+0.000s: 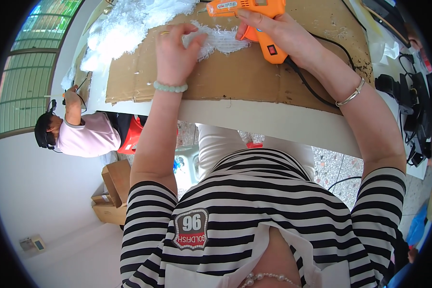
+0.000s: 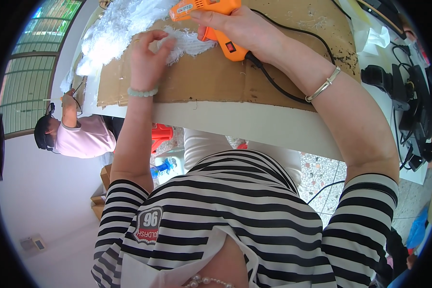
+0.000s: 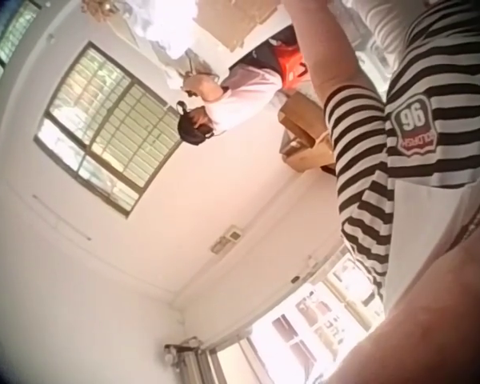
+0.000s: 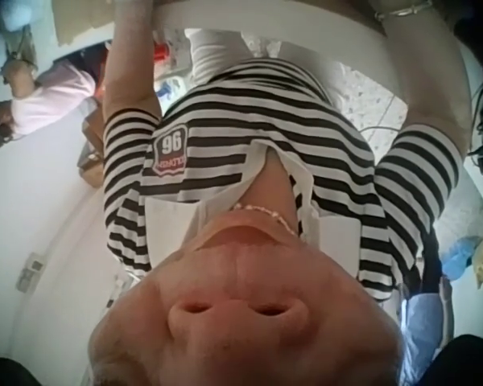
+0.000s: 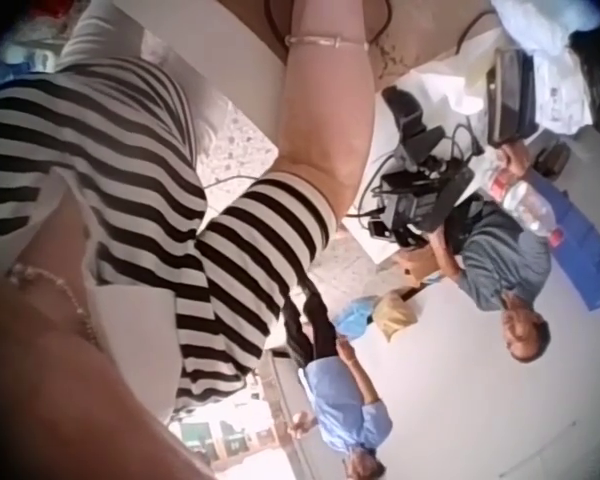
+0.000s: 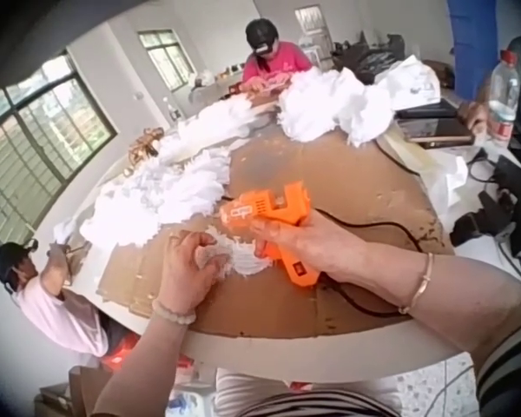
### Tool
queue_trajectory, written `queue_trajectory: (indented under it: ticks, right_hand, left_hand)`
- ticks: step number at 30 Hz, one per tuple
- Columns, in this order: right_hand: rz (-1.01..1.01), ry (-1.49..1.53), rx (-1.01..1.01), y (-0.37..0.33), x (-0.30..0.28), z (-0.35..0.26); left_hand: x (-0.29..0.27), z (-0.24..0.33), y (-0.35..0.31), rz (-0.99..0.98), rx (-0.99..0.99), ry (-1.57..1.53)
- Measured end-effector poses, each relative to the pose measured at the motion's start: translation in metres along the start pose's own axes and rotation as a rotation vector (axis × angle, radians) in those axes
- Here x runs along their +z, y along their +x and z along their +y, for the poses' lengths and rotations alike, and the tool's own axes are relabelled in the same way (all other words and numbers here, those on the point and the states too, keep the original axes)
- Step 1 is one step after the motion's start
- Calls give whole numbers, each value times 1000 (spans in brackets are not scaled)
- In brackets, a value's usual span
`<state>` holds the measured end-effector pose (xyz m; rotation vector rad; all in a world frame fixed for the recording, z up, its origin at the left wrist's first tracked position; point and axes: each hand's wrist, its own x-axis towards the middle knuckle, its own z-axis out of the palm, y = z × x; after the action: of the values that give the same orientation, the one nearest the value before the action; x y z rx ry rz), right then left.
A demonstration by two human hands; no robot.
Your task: Using a hot glue gun to attach cotton stuffing to a surface to create a craft item.
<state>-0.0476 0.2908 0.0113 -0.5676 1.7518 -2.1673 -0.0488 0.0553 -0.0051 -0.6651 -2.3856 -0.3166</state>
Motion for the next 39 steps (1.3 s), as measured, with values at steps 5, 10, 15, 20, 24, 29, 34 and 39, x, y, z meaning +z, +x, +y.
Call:
queue_trajectory:
  ticks: [5,10,15,20,24,29,34,39]
  right_hand:
    - [-16,68,-18,1,-2,7]
    - [69,78,-42,4,-1,12]
    - [48,-117,37,-1,-3,5]
    - [29,-191,-28,-4,-7,9]
    - [38,-112,-14,-4,-6,11]
    - [107,-1,23,-5,-6,2]
    - [109,134,98,-1,-17,-26]
    - [250,28,41,-7,-21,-51]
  left_hand:
    - [-25,-9,-3,196,-503,-365]
    - [-39,14,-29,-50,-401,-288]
    - [-38,30,-40,-49,53,-141]
    - [-35,39,-32,-138,112,-49]
    - [-33,29,-27,-69,-64,-299]
    - [-25,11,-11,37,-302,-513]
    - [-16,8,5,-97,-285,-448]
    - [3,-3,18,-164,-170,-463]
